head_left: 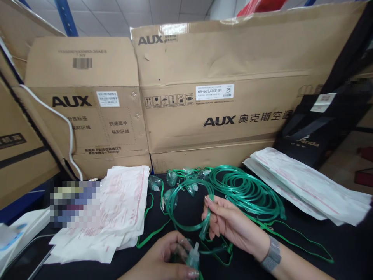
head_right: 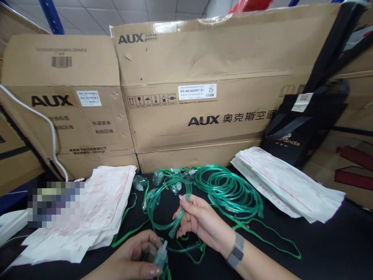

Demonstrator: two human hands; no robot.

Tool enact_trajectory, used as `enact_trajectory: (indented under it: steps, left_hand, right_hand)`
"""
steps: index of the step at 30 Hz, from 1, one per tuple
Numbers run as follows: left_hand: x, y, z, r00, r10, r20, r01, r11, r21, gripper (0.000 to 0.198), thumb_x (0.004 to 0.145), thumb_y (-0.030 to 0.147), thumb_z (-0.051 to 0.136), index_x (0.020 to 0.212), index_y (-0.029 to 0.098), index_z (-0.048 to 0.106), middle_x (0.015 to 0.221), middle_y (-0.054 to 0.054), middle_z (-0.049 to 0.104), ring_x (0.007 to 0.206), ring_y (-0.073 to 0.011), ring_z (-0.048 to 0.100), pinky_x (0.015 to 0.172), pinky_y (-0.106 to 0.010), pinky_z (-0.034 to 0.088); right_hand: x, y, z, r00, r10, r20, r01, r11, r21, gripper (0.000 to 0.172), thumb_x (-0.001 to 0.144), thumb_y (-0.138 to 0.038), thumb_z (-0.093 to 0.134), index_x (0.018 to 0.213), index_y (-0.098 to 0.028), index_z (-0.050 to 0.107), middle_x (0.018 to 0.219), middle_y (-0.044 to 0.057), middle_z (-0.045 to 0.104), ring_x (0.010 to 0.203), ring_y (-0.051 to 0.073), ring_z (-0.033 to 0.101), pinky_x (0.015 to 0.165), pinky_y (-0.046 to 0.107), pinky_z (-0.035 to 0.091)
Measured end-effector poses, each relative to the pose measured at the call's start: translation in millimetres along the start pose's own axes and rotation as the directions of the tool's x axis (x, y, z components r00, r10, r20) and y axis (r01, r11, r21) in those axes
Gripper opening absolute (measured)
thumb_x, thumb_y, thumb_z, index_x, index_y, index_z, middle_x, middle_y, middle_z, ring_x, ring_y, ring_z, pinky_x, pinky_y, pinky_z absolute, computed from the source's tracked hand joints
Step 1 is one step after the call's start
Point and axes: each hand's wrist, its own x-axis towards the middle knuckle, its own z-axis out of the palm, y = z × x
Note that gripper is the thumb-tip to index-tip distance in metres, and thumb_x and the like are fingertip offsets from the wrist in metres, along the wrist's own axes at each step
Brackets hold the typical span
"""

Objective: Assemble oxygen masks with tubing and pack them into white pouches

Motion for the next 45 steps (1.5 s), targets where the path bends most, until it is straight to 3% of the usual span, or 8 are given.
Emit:
enact_trajectory:
  steps: [12, 20, 26, 31, 36, 41, 45]
  left_hand:
    - [5.8, -5.9, -0.1, 0.992, 0.124, 0.038, -0.124, 0.992, 0.004, 0.04, 0.059, 0.036, 0.076, 0.084, 0.018, 0.05, 0.067, 0.003, 0.053, 0.058, -0.0093, 0.044, 0.052, -0.021, 0.031]
    - [4.2, -5.9, -1.6, 0.99, 0.13, 0.052, -0.13, 0.991, -0.018, 0.04, 0.059, 0.035, 0.076, 0.084, 0.018, 0.05, 0.065, 0.004, 0.051, 0.058, -0.0089, 0.042, 0.052, -0.021, 0.029]
    - [5.7, -6.2, -1.0, 0.99, 0.132, 0.056, -0.129, 0.991, -0.041, 0.038, 0.064, 0.034, 0.074, 0.085, 0.018, 0.047, 0.067, 0.005, 0.05, 0.056, -0.0068, 0.04, 0.053, -0.021, 0.029]
    - [9.4, -13.0, -2.1, 0.981, 0.182, 0.06, -0.182, 0.983, -0.011, 0.035, 0.068, 0.038, 0.069, 0.085, 0.018, 0.046, 0.068, 0.005, 0.048, 0.057, -0.0073, 0.039, 0.054, -0.022, 0.028]
    - [10.3, -12.9, -0.9, 0.979, 0.197, 0.061, -0.197, 0.98, 0.003, 0.033, 0.07, 0.04, 0.067, 0.084, 0.019, 0.044, 0.068, 0.005, 0.047, 0.057, -0.008, 0.037, 0.053, -0.023, 0.026]
    - [8.5, -8.3, 2.0, 0.973, 0.226, 0.038, -0.227, 0.974, 0.002, 0.03, 0.07, 0.037, 0.067, 0.085, 0.019, 0.047, 0.072, 0.002, 0.049, 0.063, -0.0104, 0.04, 0.06, -0.025, 0.029]
    - [11.5, -17.2, -0.8, 0.968, 0.248, 0.033, -0.247, 0.969, -0.024, 0.032, 0.07, 0.036, 0.067, 0.089, 0.02, 0.046, 0.073, 0.002, 0.051, 0.064, -0.0109, 0.042, 0.06, -0.025, 0.03]
  right_hand:
    - [-5.0, 2.7, 12.6, 0.999, -0.049, -0.002, 0.049, 0.996, -0.07, 0.026, 0.081, -0.039, 0.056, 0.074, -0.014, 0.051, 0.064, 0.001, 0.063, 0.042, 0.009, 0.06, 0.039, 0.016, 0.044]
    - [-5.4, 4.0, 14.7, 0.993, -0.119, -0.008, 0.116, 0.982, -0.147, 0.025, 0.083, -0.038, 0.052, 0.074, -0.015, 0.048, 0.062, 0.0, 0.063, 0.041, 0.008, 0.058, 0.039, 0.017, 0.045]
    - [-5.9, 7.4, 17.1, 0.996, -0.089, 0.024, 0.092, 0.985, -0.149, 0.027, 0.084, -0.041, 0.05, 0.074, -0.016, 0.044, 0.066, 0.001, 0.063, 0.038, 0.008, 0.055, 0.039, 0.019, 0.045]
    - [-3.6, 13.8, 17.6, 0.994, -0.105, 0.006, 0.105, 0.99, -0.092, 0.028, 0.085, -0.042, 0.049, 0.072, -0.018, 0.04, 0.062, -0.001, 0.061, 0.032, 0.002, 0.04, 0.031, 0.013, 0.028]
    - [-2.7, 16.3, 21.3, 0.994, -0.107, -0.016, 0.105, 0.991, -0.086, 0.028, 0.084, -0.041, 0.051, 0.071, -0.019, 0.039, 0.05, -0.006, 0.05, 0.036, 0.003, 0.028, 0.036, 0.015, 0.025]
    - [-4.8, 20.3, 22.3, 0.997, -0.071, -0.018, 0.071, 0.997, -0.04, 0.028, 0.084, -0.039, 0.051, 0.069, -0.019, 0.039, 0.05, -0.007, 0.042, 0.04, 0.004, 0.02, 0.041, 0.017, 0.02]
    - [-5.6, 21.4, 23.8, 0.998, -0.056, -0.01, 0.056, 0.998, -0.021, 0.028, 0.085, -0.039, 0.051, 0.069, -0.019, 0.039, 0.05, -0.007, 0.041, 0.041, 0.005, 0.018, 0.042, 0.019, 0.02]
